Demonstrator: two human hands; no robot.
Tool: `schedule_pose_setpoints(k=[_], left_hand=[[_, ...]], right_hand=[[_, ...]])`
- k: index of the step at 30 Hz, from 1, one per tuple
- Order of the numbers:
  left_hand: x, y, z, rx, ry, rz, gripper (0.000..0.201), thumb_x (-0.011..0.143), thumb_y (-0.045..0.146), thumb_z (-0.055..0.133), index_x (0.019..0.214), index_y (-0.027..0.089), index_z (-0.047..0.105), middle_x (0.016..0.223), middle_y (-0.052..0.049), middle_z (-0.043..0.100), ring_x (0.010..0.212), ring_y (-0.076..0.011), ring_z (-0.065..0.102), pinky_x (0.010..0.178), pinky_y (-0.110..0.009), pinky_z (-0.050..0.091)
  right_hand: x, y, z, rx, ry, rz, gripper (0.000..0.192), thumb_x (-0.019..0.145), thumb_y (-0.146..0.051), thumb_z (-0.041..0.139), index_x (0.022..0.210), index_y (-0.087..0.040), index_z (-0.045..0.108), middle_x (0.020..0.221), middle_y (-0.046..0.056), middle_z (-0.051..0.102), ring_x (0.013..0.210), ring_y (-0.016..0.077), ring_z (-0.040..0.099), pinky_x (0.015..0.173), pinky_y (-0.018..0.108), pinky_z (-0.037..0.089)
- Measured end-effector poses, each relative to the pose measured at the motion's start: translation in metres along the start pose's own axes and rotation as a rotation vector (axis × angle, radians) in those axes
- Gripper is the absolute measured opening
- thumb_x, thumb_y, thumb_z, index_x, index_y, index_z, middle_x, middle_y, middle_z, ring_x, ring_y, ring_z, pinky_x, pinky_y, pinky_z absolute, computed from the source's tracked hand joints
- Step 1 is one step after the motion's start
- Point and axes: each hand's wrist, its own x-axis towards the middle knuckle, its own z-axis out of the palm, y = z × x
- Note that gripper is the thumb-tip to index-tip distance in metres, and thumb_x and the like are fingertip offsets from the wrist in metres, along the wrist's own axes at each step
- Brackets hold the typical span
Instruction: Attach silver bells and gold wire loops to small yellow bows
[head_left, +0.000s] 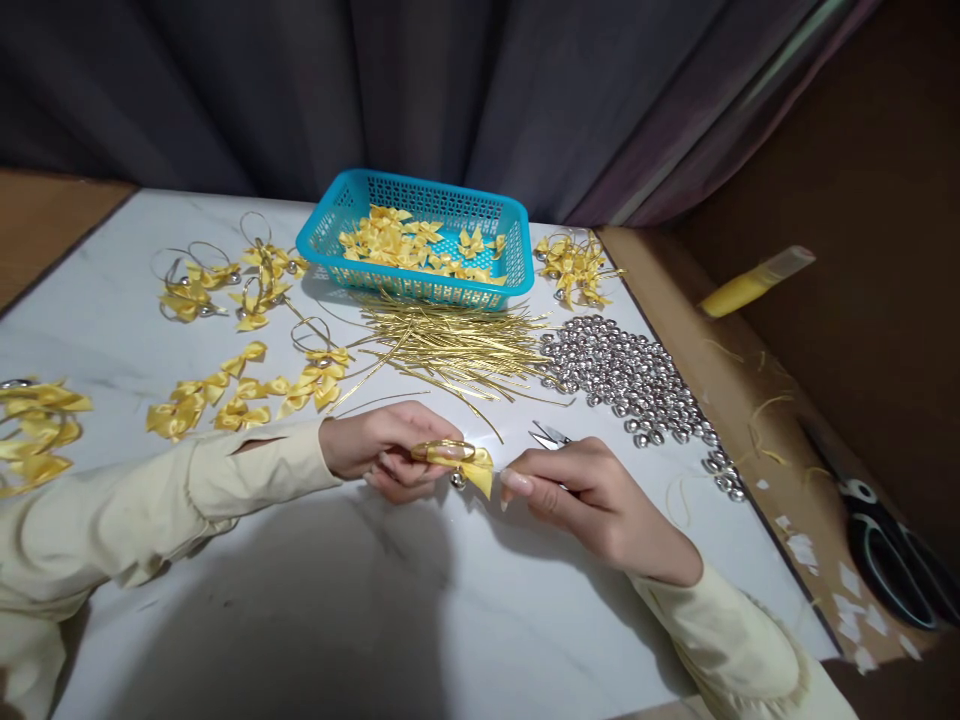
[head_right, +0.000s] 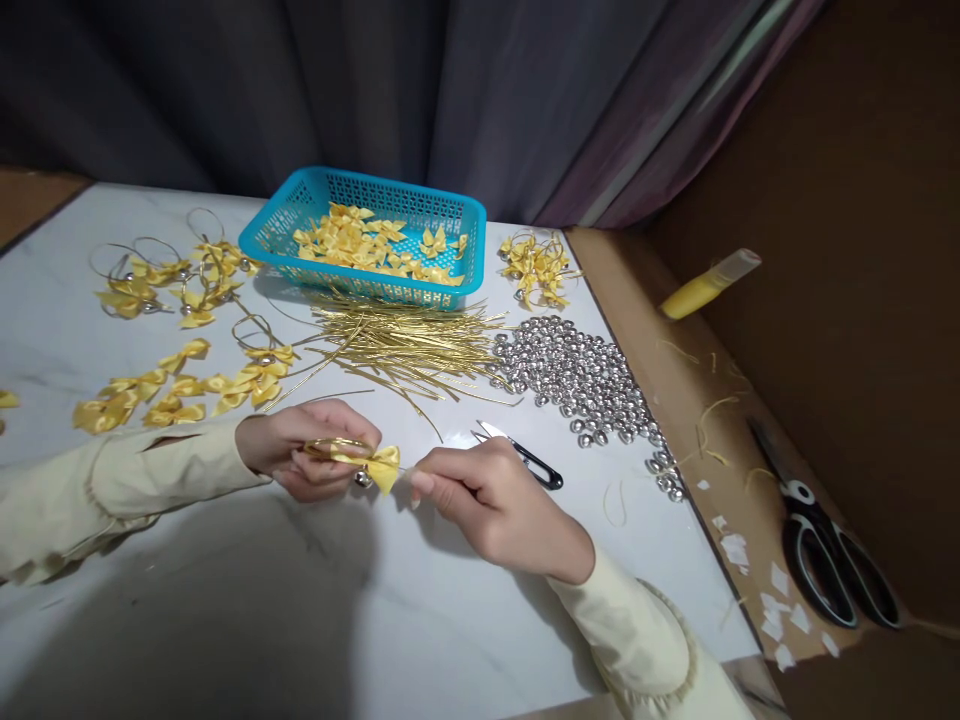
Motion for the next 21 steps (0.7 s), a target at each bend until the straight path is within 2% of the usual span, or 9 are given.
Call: schedule_pose_setpoints(k=[8,21], left_hand=[[0.0,0.0017,0.0015,0.011,-0.007,0.044,0.017,0.08,0.011,0.043,0.066,0.011,0.052,0.038,0.01,0.017,0.028,-0.0048,0.017,0.028,-0.013,0.017],[-0.0014,0.0022,0.0013,-0.007,0.0,0.011,0.022,0.083,0.017,0.044,0.063,0.012,0.052,0.038,0.009,0.017,0.029,-0.0051,0.016,0.029,-0.015,0.015]], right_hand=[[-0.0019,0.0025,0.0021,0.073,0.043,0.011,0.029,0.09,-0.022,0.046,0.072,-0.009,0.064,0.047,-0.005,0.042,0.041,0.0028,0.032,0.041,0.016,0.027],[-0.0011,0.0008,0.0024,0.067,0.04,-0.001,0.028,0.09,-0.02,0.046,0.072,-0.009,0.065,0.047,-0.005,0.041,0.041,0.002,0.032,0.041,0.014,0.027]])
